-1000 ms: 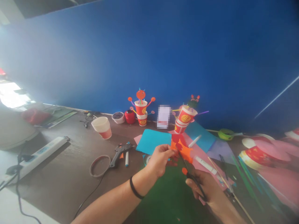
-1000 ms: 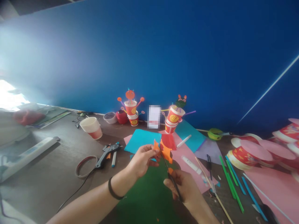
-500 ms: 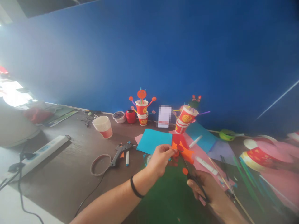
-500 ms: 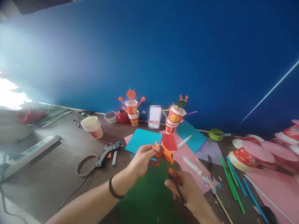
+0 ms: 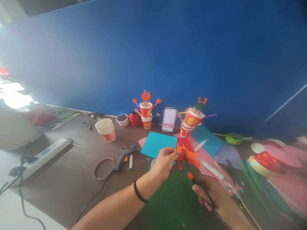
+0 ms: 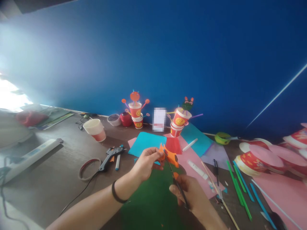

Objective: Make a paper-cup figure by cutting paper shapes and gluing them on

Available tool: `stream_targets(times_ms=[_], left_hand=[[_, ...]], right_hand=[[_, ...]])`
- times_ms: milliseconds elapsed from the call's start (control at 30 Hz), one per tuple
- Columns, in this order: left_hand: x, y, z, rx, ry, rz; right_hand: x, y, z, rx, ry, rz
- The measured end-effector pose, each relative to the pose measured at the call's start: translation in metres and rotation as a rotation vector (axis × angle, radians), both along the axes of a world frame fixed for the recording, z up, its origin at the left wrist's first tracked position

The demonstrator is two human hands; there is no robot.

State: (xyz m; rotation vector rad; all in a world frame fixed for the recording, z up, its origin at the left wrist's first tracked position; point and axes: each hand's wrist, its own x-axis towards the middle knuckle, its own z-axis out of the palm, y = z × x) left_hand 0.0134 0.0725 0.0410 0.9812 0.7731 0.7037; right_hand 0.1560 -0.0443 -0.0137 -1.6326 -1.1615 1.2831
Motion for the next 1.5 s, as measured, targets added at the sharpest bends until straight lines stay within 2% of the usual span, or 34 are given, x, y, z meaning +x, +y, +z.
stream_targets(times_ms=[167, 333, 567, 1067, 1300, 1500], left_hand=[[-0.0004, -0.0008, 0.0016, 0.052, 0.024, -0.035], [-0.0018, 0.0, 0.0029, 0.068, 0.059, -0.081], [-0.0027, 0.0008, 0.0028, 0.076, 0.087, -0.134], [-0.0023, 0.0008, 0.002, 0.056, 0.061, -0.124], [-0.002, 0.0013, 0.0018, 0.055, 0.071, -0.116], [-0.002, 0.0008, 0.0023, 0.059, 0.071, -0.115]], right_hand=[[-0.0019, 0.0018, 0.0064, -0.006, 0.019, -0.009], [-0.0019, 0.0029, -0.0003, -0.032, -0.001, -0.062], [0.0004, 0.0021, 0.0041, -0.036, -0.013, -0.031], [-0.0005, 0.0014, 0.0082, -0.031, -0.007, -0.024], [0.0013, 0.0015, 0.0024, -0.04, -0.018, -0.038], [0.0004, 0.0019, 0.0041, -0.06, -0.014, -0.047]])
